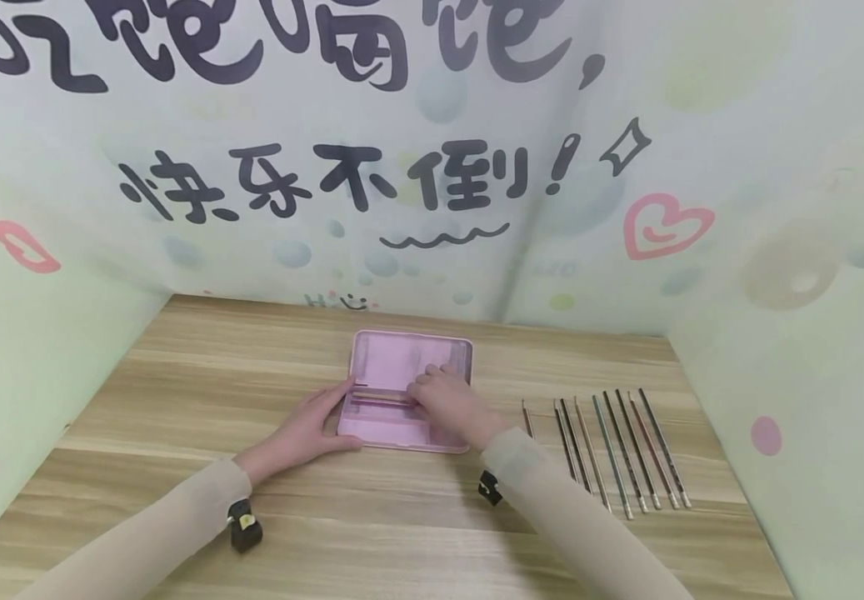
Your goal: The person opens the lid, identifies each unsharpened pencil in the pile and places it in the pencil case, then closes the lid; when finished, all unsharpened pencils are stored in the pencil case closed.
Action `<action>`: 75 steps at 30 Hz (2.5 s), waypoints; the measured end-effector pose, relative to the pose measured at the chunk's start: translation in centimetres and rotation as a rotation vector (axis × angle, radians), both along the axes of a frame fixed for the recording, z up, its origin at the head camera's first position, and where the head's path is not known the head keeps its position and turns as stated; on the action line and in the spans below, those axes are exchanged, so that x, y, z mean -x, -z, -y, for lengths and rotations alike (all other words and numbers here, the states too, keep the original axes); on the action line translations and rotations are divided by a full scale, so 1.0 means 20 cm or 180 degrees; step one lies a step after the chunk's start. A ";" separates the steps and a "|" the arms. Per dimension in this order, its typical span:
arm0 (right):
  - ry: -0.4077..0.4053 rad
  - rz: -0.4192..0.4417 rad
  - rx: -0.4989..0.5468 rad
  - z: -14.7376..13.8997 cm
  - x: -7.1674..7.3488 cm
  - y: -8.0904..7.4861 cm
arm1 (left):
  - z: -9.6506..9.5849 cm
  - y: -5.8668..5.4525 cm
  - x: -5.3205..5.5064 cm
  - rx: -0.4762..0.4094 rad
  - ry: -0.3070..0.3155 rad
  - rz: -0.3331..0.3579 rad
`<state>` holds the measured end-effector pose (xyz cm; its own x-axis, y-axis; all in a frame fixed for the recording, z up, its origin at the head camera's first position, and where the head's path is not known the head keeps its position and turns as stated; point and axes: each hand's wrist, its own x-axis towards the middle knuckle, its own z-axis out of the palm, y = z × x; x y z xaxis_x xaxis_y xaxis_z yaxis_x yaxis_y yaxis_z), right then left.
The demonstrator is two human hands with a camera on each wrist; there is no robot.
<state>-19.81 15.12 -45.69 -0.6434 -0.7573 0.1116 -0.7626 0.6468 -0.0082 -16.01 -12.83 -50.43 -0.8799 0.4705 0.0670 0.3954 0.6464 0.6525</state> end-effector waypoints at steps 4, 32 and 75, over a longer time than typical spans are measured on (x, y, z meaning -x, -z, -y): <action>0.0062 0.0040 -0.0006 0.00 0.00 0.00 | 0.00 -0.01 0.00 0.0008 0.0004 0.0009; 0.0185 -0.0146 0.0621 -0.25 -0.09 -0.09 | -0.01 -0.01 0.00 0.0037 -0.0017 0.0037; 0.1293 -0.0019 0.0862 -0.98 -0.46 -0.05 | -0.01 0.00 0.00 0.0060 -0.0029 0.0045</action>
